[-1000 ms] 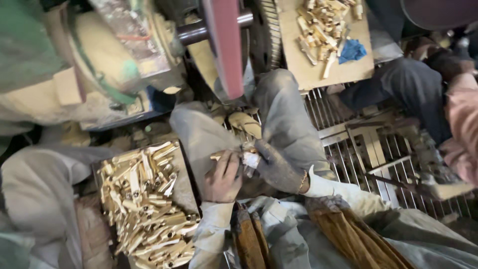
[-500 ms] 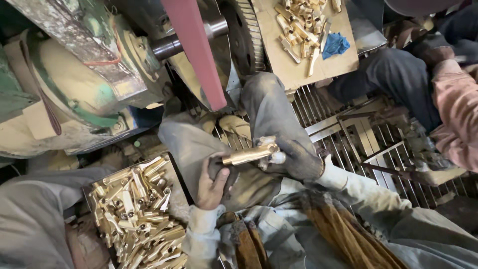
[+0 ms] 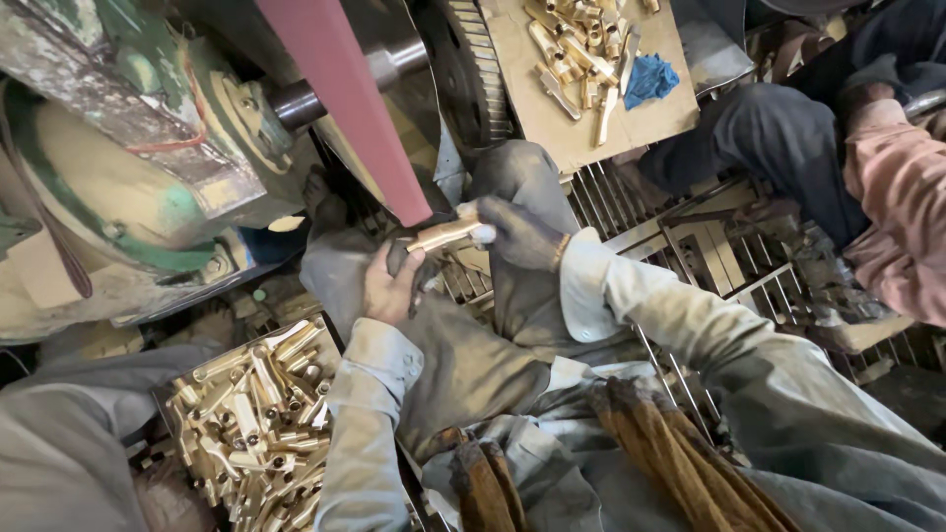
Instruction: The person holds brass-colored metal components against a rotating grinding belt. They rotate the parts to smooth different edges and faces before placing them into a collection bin.
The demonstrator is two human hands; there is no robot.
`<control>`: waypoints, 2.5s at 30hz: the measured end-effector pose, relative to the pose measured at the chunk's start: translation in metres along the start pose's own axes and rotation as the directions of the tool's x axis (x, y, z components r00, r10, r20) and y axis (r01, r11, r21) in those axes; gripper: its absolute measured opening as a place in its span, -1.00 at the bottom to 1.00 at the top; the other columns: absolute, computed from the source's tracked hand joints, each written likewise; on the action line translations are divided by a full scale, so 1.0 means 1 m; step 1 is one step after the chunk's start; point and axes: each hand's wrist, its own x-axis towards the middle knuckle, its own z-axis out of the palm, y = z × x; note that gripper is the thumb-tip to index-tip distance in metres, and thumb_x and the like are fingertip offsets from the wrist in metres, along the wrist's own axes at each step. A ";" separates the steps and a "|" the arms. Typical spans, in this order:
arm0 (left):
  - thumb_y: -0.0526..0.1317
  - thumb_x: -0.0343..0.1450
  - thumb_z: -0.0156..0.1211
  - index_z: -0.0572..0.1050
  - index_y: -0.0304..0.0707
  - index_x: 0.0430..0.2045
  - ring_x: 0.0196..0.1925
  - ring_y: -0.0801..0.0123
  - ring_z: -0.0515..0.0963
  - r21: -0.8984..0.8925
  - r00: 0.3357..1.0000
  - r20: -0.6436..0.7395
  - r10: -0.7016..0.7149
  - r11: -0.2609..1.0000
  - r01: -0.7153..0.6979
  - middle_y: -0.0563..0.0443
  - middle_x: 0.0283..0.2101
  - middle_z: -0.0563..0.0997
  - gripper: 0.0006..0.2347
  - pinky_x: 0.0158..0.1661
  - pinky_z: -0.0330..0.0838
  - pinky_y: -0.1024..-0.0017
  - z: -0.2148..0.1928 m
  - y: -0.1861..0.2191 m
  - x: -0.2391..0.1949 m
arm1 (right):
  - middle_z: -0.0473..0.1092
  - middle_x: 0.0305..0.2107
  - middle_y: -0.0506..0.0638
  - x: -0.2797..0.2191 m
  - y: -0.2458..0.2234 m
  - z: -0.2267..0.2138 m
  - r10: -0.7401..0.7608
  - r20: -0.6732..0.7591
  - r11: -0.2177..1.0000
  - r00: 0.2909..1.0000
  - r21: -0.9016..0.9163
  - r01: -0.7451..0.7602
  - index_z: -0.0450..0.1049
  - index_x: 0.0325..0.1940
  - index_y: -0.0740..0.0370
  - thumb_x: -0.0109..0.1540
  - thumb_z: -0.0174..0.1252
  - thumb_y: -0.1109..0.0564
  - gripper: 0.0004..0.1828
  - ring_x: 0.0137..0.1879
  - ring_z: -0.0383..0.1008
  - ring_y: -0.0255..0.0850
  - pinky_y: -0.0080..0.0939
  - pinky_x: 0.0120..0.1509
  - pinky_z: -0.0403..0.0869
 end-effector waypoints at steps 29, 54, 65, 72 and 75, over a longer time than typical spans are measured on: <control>-0.16 0.40 0.30 0.59 -0.30 -0.18 -0.69 0.34 0.46 0.206 0.938 -0.337 -0.081 0.966 0.158 -0.06 -0.54 0.59 -0.78 -0.61 0.37 0.29 0.016 -0.035 0.051 | 0.46 -0.44 -0.03 0.027 0.108 0.032 0.546 0.252 0.804 0.799 0.108 -0.584 0.39 -0.05 0.26 0.24 0.07 0.32 -0.81 -0.40 0.49 -0.31 -0.30 -0.39 0.45; -0.18 0.37 0.31 0.56 -0.23 -0.11 -0.56 0.47 0.51 0.143 0.930 -0.367 -0.020 0.987 0.078 0.06 -0.39 0.62 -0.74 -0.64 0.42 0.39 0.011 -0.042 0.039 | 0.50 -0.30 0.06 0.029 0.086 0.046 0.538 0.140 0.765 0.831 0.332 -0.552 0.44 0.06 0.30 0.28 0.01 0.39 -0.71 -0.22 0.50 -0.21 -0.13 -0.23 0.42; -0.11 0.37 0.30 0.56 -0.27 -0.13 -0.53 0.38 0.51 0.067 0.915 -0.380 -0.134 0.983 0.172 0.02 -0.37 0.61 -0.71 -0.62 0.38 0.34 -0.002 -0.052 0.039 | 0.54 -0.30 0.19 0.028 0.080 0.048 0.433 0.055 0.898 0.900 0.060 -0.435 0.47 0.01 0.26 0.26 0.14 0.33 -0.76 -0.21 0.56 -0.11 -0.06 -0.13 0.50; -0.14 0.39 0.34 0.51 -0.30 0.02 -0.25 0.27 0.61 0.299 0.914 -0.357 0.192 0.951 -0.083 -0.10 -0.21 0.67 -0.64 -0.20 0.53 0.34 -0.010 -0.072 0.033 | 0.50 -0.25 0.11 0.035 0.027 0.036 -0.025 -0.103 1.000 0.994 -0.011 0.024 0.46 0.01 0.28 0.20 0.15 0.41 -0.70 -0.09 0.54 -0.23 -0.19 -0.07 0.50; -0.16 0.40 0.31 0.53 -0.30 0.02 -0.18 0.23 0.62 0.332 0.923 -0.315 0.221 0.937 -0.111 -0.11 -0.16 0.67 -0.66 -0.14 0.50 0.33 -0.014 -0.068 0.043 | 0.48 -0.38 0.00 0.046 0.056 0.046 0.464 0.115 0.827 0.878 0.298 -0.476 0.46 -0.02 0.25 0.27 0.09 0.38 -0.78 -0.32 0.46 -0.33 -0.29 -0.33 0.43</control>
